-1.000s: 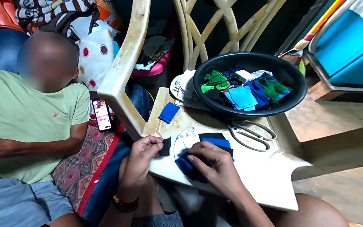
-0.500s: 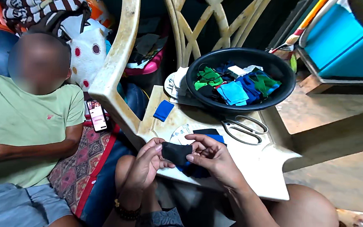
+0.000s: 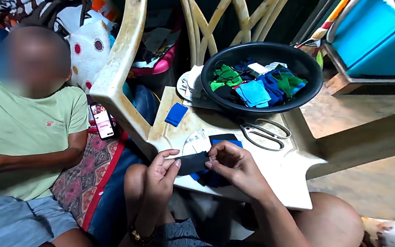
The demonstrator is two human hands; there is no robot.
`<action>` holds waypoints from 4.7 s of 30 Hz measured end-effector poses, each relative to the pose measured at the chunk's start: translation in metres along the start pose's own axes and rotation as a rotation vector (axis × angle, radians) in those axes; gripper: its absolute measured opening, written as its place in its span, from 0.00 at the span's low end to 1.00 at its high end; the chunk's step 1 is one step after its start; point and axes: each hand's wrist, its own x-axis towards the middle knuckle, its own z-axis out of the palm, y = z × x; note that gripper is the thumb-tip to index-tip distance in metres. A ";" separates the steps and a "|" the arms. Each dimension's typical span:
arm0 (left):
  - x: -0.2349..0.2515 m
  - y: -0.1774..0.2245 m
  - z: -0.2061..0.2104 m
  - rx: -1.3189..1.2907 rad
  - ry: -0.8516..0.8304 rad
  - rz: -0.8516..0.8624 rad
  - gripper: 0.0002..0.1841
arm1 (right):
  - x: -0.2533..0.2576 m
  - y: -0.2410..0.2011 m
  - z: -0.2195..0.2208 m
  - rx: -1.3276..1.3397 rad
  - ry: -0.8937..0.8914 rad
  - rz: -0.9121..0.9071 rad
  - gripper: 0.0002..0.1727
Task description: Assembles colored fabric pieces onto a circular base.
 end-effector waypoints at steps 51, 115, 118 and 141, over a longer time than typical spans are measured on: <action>0.007 -0.050 -0.003 0.697 0.052 0.329 0.10 | 0.004 0.016 0.003 -0.598 -0.013 0.108 0.11; 0.061 -0.010 0.022 0.789 0.005 -0.313 0.11 | -0.013 0.007 -0.086 -0.521 0.284 -0.043 0.12; 0.050 -0.014 0.026 0.734 0.069 -0.286 0.09 | -0.014 0.007 -0.086 -0.514 0.295 -0.028 0.11; 0.017 -0.037 0.025 0.636 -0.239 0.354 0.07 | -0.015 0.006 -0.086 -0.592 0.359 0.052 0.07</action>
